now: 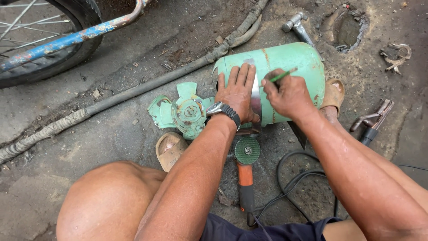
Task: The person places a metal strap around a green cylindrical object and marks lines on the cylinder using a pencil while holding the strap in place.
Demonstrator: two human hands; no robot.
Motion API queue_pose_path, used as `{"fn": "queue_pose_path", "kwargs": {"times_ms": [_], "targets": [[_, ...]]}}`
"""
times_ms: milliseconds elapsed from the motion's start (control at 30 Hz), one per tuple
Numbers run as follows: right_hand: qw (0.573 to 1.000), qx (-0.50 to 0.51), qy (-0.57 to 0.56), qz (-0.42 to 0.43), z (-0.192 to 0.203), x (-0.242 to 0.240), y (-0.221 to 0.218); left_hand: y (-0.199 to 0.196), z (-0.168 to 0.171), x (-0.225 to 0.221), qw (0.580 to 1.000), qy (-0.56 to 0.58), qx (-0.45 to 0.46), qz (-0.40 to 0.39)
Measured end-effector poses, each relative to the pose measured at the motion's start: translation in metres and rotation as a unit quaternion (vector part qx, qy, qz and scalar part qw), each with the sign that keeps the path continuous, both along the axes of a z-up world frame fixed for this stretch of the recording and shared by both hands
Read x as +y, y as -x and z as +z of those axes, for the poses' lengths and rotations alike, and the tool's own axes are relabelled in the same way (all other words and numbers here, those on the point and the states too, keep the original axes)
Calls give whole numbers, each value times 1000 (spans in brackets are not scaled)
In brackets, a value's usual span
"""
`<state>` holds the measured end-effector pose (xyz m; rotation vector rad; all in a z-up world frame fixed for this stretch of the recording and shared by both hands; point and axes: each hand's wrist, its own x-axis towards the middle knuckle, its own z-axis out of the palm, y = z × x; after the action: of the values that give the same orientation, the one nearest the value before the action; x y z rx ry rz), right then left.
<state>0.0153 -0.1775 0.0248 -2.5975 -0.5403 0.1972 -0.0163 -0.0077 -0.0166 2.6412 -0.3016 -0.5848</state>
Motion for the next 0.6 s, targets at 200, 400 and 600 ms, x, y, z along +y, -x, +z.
{"fn": "queue_pose_path", "kwargs": {"times_ms": [200,400,600], "targets": [[974,193,19,-115,26,42,-66,-1,-6,-4,999,-15,-38,8],[984,156,35,-85,7,37,-89,0,-14,-4,999,10,-43,14],[970,204,83,-104,37,25,-16,1,-8,-1,1000,15,-20,15]]}}
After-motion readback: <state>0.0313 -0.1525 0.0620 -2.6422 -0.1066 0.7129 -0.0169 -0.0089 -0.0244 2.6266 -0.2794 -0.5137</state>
